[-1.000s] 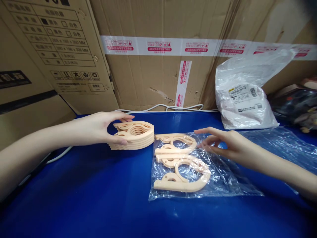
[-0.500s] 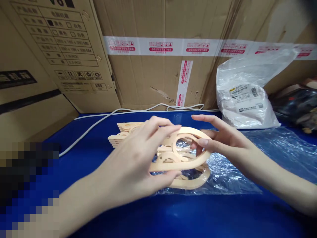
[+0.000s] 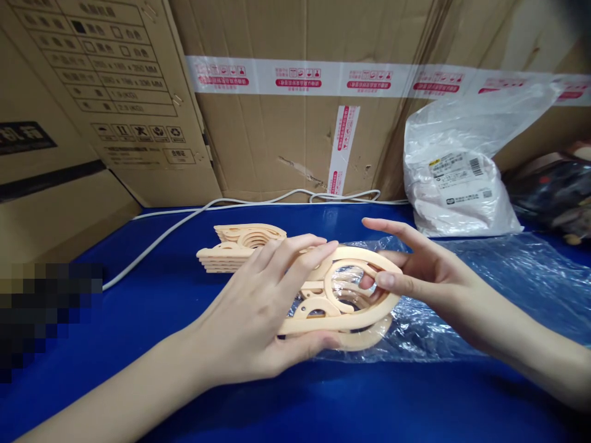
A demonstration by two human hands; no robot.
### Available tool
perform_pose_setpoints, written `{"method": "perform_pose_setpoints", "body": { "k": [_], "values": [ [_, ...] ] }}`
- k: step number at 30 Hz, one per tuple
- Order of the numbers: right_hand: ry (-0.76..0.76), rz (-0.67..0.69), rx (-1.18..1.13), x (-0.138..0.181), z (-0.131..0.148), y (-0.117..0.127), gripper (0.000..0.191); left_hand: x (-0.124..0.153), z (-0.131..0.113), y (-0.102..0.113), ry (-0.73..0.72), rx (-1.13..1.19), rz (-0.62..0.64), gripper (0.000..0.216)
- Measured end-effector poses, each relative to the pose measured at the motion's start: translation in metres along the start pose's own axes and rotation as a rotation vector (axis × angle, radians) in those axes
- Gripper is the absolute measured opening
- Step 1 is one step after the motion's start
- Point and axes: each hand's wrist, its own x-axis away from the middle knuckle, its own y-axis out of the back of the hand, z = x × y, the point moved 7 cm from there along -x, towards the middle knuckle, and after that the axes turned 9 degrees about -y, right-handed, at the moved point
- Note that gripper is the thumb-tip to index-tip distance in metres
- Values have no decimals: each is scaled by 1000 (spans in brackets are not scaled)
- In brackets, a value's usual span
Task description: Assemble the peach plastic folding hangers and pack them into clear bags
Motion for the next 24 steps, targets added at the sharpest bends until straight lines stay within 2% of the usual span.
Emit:
{"method": "perform_pose_setpoints", "body": {
  "k": [6, 13, 19, 24],
  "values": [
    [-13, -63, 104, 2, 0, 3, 71, 0, -6, 3, 2, -38, -18, 70],
    [-15, -46, 52, 4, -4, 6, 74, 1, -11, 4, -26, -95, -45, 71],
    [-25, -31, 25, 5, -2, 5, 71, 1, -13, 1, -57, -135, -11, 68],
    [51, -41, 174, 10, 2, 4, 66, 1, -10, 1, -79, -97, -32, 66]
  ]
}}
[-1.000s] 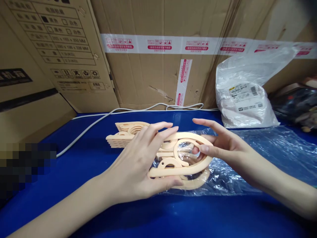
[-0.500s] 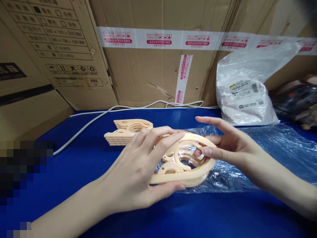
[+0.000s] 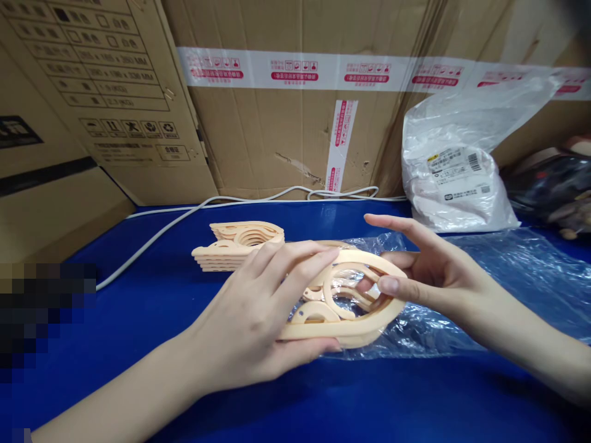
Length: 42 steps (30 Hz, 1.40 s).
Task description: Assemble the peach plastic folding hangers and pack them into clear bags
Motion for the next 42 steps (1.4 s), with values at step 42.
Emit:
{"method": "perform_pose_setpoints", "body": {
  "k": [42],
  "values": [
    [477, -171, 713, 13, 35, 10, 77, 7, 32, -19, 635, 612, -38, 31]
  ]
}}
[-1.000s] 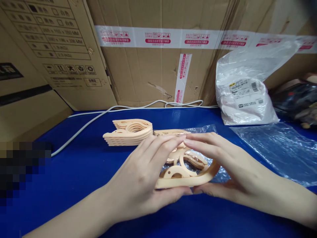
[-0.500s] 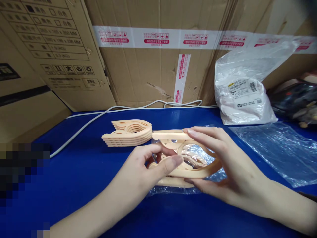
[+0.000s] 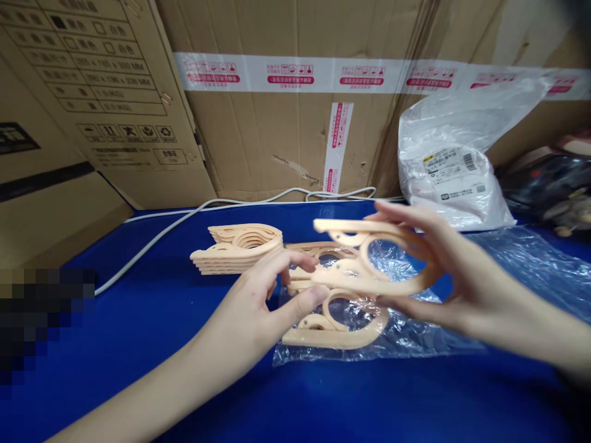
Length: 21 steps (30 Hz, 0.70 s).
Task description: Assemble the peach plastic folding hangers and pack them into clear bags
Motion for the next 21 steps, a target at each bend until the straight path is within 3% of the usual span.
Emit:
{"method": "perform_pose_setpoints", "body": {
  "k": [3, 5, 10, 12, 16, 21],
  "values": [
    [-126, -17, 60, -2, -35, 39, 74, 0, -6, 5, -171, -179, 46, 38],
    [-233, 61, 61, 1, -65, 59, 70, 2, -5, 0, -245, -243, 139, 52],
    [-584, 337, 26, 27, -133, 75, 72, 12, 13, -20, -193, -330, 402, 93],
    [-621, 429, -7, 34, -136, 67, 71, 14, 18, -25, -148, -337, 430, 99],
    [-537, 560, -93, 33, -112, 43, 68, 14, 19, -28, -118, -315, 439, 100],
    [-467, 618, -204, 26, -84, 12, 86, 15, 20, -29, -111, -311, 450, 102]
  ]
}}
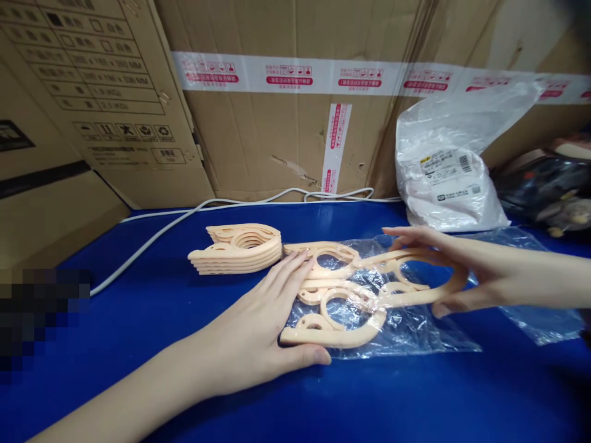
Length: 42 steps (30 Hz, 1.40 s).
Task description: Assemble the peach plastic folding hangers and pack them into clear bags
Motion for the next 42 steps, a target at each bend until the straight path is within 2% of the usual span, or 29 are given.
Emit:
{"method": "perform_pose_setpoints", "body": {
  "k": [3, 7, 10, 13, 16, 18, 22, 27, 29, 31, 37, 42],
  "values": [
    [87, 22, -27, -14, 13, -18, 87, 1, 0, 0, 7, 1, 0, 102],
    [234, -101, 51, -27, 25, -22, 91, 0, 0, -1, 29, -8, 30, 104],
    [218, -166, 222, -27, 20, -13, 93, 0, -1, -1, 9, -9, 25, 104],
    [164, -185, 286, -23, 13, 0, 94, 2, -2, 0, -17, 13, -44, 94],
    [151, -209, 272, -22, 12, 4, 89, 3, -2, 5, -15, 40, -143, 72],
    [181, -221, 249, -24, 17, 0, 90, 3, -3, 4, -13, 41, -137, 66],
    [226, -201, 203, -30, 24, -9, 90, 2, -3, 4, -20, 7, -102, 64],
    [207, -178, 109, -31, 19, 0, 79, 3, -3, 8, -19, 19, -164, 59],
    [223, -175, 71, -32, 20, -1, 75, 2, -3, 7, -13, 15, -153, 60],
    [250, -194, 44, -34, 24, -5, 72, 1, -4, 6, -24, 7, -137, 60],
    [300, -305, -19, -42, 32, -19, 66, 1, -7, 11, -43, -1, -206, 56],
    [335, -333, -20, -42, 33, -26, 74, 0, -5, 13, -26, -31, -178, 61]
  ]
}}
